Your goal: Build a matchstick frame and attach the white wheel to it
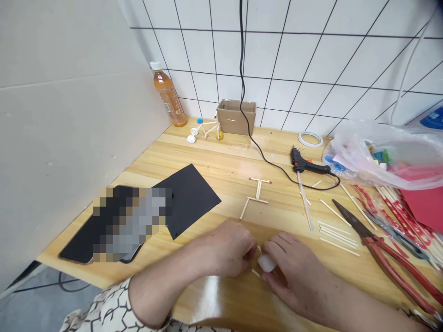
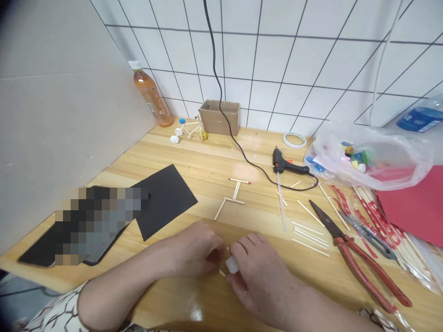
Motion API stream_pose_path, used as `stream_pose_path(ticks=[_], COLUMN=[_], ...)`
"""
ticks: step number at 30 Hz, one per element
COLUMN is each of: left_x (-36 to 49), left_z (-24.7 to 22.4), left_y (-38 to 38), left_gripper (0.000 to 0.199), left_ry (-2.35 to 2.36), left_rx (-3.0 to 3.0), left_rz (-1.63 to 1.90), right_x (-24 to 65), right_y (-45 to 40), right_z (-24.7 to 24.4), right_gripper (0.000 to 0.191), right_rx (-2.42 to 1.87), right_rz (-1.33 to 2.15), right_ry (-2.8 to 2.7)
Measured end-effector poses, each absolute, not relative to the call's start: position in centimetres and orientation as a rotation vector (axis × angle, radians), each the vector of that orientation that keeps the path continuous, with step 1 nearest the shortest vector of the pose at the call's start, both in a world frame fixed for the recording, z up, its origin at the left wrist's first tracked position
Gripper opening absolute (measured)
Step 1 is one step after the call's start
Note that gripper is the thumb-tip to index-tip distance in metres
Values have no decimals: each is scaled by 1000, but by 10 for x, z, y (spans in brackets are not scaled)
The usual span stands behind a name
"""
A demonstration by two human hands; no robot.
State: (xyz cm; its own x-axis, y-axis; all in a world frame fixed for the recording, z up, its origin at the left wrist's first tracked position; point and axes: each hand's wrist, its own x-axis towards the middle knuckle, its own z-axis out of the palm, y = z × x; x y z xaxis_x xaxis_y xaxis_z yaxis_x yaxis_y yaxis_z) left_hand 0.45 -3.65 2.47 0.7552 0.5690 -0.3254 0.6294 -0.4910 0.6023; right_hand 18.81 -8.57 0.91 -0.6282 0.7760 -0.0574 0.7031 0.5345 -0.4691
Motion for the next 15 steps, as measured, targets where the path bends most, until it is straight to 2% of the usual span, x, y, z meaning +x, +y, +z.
stream_pose_path(ticks=[15], left_x=[-4], left_z=[30], left_y=[-38], left_gripper=[16], left_ry=[713], left_rx=[2436], left_rz=[-254], right_x=[196], right_y=[-71], right_z=[20], right_gripper=[7], right_rx=[-1372], right_rz=[819], right_ry=[-2536])
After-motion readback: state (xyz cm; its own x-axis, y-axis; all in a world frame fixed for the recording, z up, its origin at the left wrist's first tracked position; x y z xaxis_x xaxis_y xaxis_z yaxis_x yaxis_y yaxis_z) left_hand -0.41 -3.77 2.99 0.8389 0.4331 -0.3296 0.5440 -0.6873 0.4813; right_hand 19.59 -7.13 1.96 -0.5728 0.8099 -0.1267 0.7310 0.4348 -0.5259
